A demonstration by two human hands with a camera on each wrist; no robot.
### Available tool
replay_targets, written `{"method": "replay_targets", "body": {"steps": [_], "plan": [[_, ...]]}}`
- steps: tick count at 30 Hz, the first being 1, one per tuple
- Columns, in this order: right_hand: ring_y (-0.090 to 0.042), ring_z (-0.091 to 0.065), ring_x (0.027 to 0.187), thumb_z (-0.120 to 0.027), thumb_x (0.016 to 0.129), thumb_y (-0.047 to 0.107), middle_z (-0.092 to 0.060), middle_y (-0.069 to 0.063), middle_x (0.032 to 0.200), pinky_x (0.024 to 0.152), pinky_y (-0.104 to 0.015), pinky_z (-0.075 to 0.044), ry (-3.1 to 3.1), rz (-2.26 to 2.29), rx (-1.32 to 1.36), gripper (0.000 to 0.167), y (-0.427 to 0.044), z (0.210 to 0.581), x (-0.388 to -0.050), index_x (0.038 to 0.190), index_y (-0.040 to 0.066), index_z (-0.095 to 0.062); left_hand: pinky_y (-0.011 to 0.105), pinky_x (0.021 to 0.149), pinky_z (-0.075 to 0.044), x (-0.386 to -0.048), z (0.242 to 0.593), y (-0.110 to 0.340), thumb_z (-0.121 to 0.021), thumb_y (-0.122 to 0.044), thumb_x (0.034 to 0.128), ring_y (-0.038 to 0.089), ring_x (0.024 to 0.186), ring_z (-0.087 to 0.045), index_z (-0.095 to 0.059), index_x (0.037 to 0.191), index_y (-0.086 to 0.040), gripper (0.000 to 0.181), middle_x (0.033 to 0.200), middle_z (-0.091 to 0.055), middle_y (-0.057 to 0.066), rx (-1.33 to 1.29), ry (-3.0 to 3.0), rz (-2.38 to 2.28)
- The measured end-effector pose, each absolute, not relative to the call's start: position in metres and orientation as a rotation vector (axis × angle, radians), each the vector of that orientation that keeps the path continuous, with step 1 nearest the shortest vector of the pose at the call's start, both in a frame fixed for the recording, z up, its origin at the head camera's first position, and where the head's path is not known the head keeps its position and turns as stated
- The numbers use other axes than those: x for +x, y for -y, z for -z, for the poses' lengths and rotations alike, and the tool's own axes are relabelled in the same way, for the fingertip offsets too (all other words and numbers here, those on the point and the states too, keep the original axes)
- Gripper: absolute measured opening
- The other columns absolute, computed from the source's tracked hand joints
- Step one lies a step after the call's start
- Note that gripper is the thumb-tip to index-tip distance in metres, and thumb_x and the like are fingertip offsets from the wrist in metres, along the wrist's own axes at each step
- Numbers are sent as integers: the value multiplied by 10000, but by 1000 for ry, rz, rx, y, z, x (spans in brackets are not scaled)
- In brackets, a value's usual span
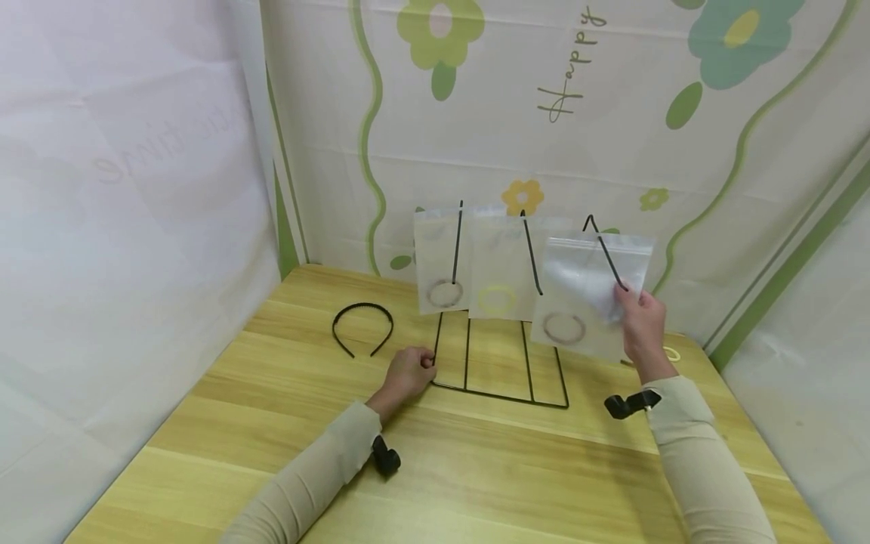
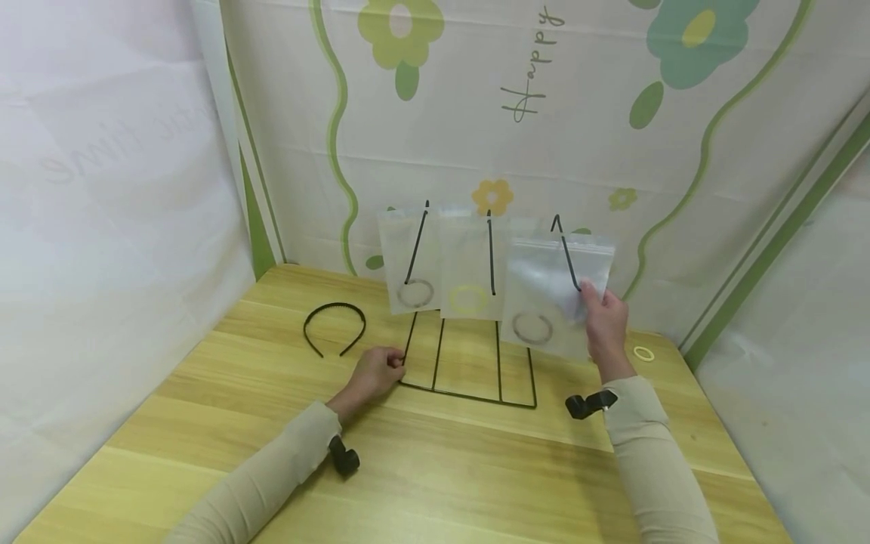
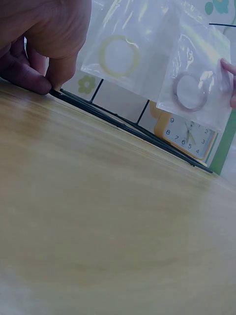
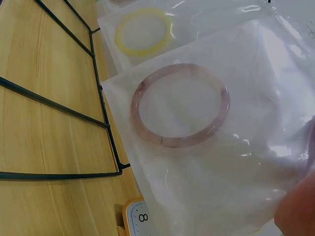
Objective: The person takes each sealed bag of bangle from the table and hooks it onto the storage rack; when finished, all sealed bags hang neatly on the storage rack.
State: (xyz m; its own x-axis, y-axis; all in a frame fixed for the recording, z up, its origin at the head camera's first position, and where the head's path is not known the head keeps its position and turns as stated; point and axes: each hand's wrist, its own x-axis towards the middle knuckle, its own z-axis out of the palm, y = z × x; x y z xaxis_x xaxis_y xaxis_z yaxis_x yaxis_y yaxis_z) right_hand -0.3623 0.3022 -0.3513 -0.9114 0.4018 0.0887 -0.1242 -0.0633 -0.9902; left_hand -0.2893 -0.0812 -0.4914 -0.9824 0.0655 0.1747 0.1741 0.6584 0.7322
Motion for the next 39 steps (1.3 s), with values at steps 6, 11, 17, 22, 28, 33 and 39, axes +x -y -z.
{"method": "replay_targets", "body": {"steps": [6, 11, 17, 22, 28, 33, 39], "plan": [[-104, -520, 1063, -761, 857, 292, -640, 60, 1008, 775, -132, -446, 1900, -2000, -360, 82, -300, 348, -371, 872, 218, -729, 378, 811, -554, -290, 491, 82, -690, -75, 859, 116, 761, -599, -721, 1125, -13, 274, 885, -707, 24, -211, 2732, 1225], [-94, -531, 970, -777, 838, 316, -645, 77, 921, 755, -151, -448, 1925, -1959, -391, 119, -299, 346, -378, 853, 215, -716, 366, 802, -552, -289, 491, 83, -686, -77, 865, 102, 740, -582, -717, 1134, -12, 278, 882, -704, 18, -213, 2739, 1231], [-99, -520, 1066, -761, 834, 375, -635, 25, 1107, 897, -173, -435, 1996, -1958, -421, 176, -298, 342, -384, 902, 226, -697, 364, 796, -556, -289, 491, 83, -694, -65, 861, 100, 730, -589, -719, 1127, -5, 274, 865, -704, 19, -224, 2721, 1239], [-86, -522, 970, -758, 837, 377, -612, 74, 952, 806, -175, -442, 1986, -1998, -357, 216, -298, 343, -388, 876, 181, -677, 360, 788, -560, -289, 492, 82, -708, -51, 848, 95, 733, -600, -732, 1099, -12, 255, 856, -710, 28, -240, 2701, 1202], [-54, -493, 812, -777, 810, 397, -599, 93, 848, 639, -133, -419, 2015, -1978, -276, 225, -299, 344, -393, 834, 203, -669, 329, 744, -550, -289, 494, 82, -706, -54, 850, 86, 700, -571, -729, 1102, -7, 257, 832, -698, 9, -224, 2708, 1214], [-63, -472, 783, -774, 817, 401, -597, 100, 819, 601, -121, -413, 2025, -1987, -264, 236, -301, 342, -399, 826, 202, -649, 336, 757, -554, -290, 494, 82, -704, -56, 851, 86, 703, -574, -734, 1091, -15, 246, 834, -702, 10, -223, 2706, 1209], [-78, -464, 771, -760, 834, 402, -589, 104, 783, 586, -131, -411, 2043, -1977, -275, 247, -303, 340, -402, 806, 185, -645, 368, 804, -560, -291, 495, 82, -703, -59, 853, 100, 745, -604, -737, 1085, -21, 238, 842, -704, 17, -246, 2697, 1208]]}}
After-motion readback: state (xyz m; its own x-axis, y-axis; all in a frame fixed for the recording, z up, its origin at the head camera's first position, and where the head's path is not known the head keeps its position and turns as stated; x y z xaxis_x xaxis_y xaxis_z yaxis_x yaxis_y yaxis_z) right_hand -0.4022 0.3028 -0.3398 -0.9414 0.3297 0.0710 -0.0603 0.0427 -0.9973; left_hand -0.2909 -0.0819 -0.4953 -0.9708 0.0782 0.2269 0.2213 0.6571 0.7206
